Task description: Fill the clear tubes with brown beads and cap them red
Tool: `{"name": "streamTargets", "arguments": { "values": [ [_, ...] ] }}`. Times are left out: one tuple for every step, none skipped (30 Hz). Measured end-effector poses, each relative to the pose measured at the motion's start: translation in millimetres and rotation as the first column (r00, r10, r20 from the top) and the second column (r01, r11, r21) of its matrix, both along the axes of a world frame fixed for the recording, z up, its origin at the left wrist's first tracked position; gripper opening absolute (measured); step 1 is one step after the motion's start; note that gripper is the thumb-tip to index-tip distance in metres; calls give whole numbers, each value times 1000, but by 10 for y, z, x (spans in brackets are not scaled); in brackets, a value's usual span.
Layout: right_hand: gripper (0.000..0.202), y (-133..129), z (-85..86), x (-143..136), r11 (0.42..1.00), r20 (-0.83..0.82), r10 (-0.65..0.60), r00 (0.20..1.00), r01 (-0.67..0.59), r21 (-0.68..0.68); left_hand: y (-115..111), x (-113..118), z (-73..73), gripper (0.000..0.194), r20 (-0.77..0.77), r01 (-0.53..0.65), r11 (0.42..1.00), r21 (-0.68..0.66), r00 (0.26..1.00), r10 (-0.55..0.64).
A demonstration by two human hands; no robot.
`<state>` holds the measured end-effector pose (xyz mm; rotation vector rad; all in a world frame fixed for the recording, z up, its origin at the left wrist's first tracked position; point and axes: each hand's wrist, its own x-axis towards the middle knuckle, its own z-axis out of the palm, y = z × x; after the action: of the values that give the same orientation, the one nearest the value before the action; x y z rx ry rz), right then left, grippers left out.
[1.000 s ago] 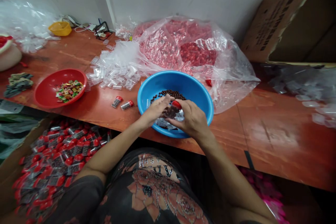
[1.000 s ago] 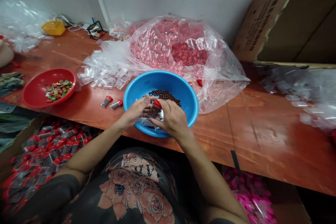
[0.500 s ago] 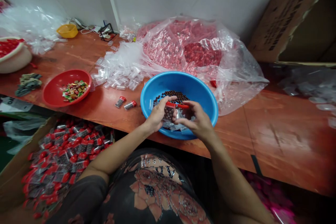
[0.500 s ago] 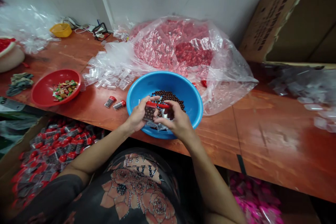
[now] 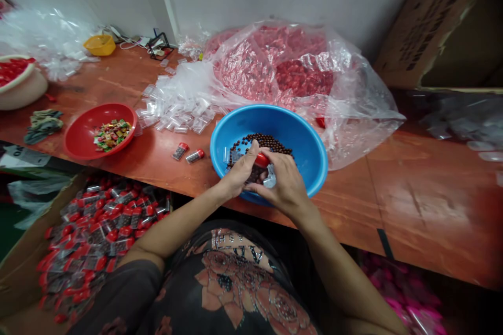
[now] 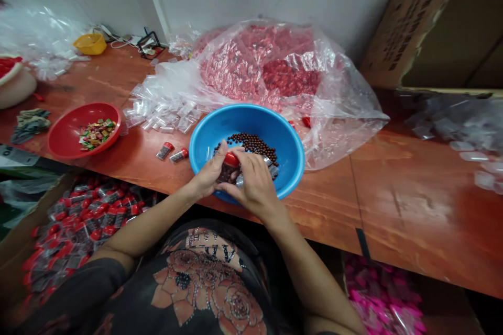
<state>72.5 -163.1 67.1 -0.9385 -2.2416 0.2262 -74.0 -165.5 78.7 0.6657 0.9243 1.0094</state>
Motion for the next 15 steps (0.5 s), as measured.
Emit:
{"name": "streamTargets", "arguments": {
  "values": [
    [75,4,-4,-10,999,21,-8,1000,7,43,0,-6,6,59,3,-9,1000,-4,1000,9],
    [74,12,-4,-20,997,35,-8,999,5,83,-3,-12,8,54,6,-22,1000,-6,1000,22],
    [73,23,-3,-28,993,48,2,999,-8,121,-11,-17,4,51,10,-36,999,-6,999,36],
    [72,35,1,-36,987,64,19,998,-29,159,-25,-20,-5,49,12,-49,999,-4,999,49],
    [71,45,4,-43,978,84,39,996,-55,199,-44,-21,-17,48,14,-60,998,-2,998,60],
    [70,52,6,-49,967,105,57,993,-81,240,-68,-19,-28,48,16,-67,998,6,998,67],
    [70,55,5,-57,954,122,69,990,-101,282,-96,-17,-36,48,16,-68,997,21,998,68],
    [71,54,3,-66,941,132,72,989,-111,320,-126,-16,-38,48,12,-64,997,44,998,63],
    [71,49,0,-77,931,134,66,989,-109,348,-155,-20,-33,49,-1,-59,996,74,998,59],
    [71,42,-2,-89,929,136,54,989,-99,356,-181,-34,-20,49,-28,-59,992,111,998,62],
    [72,35,-2,-99,934,138,45,989,-90,345,-202,-66,-3,49,-70,-67,985,156,994,79],
    [73,30,-1,-105,944,141,43,989,-87,319,-216,-122,14,49,-129,-82,974,211,985,111],
    [76,28,3,-103,957,144,48,988,-87,277,-223,-206,27,49,-199,-106,955,277,966,165],
    [80,34,7,-89,969,137,56,989,-87,231,-220,-323,29,49,-279,-135,926,352,929,241],
    [83,49,9,-61,979,114,58,992,-78,186,-207,-471,16,48,-365,-164,889,428,868,337]
  ]
}}
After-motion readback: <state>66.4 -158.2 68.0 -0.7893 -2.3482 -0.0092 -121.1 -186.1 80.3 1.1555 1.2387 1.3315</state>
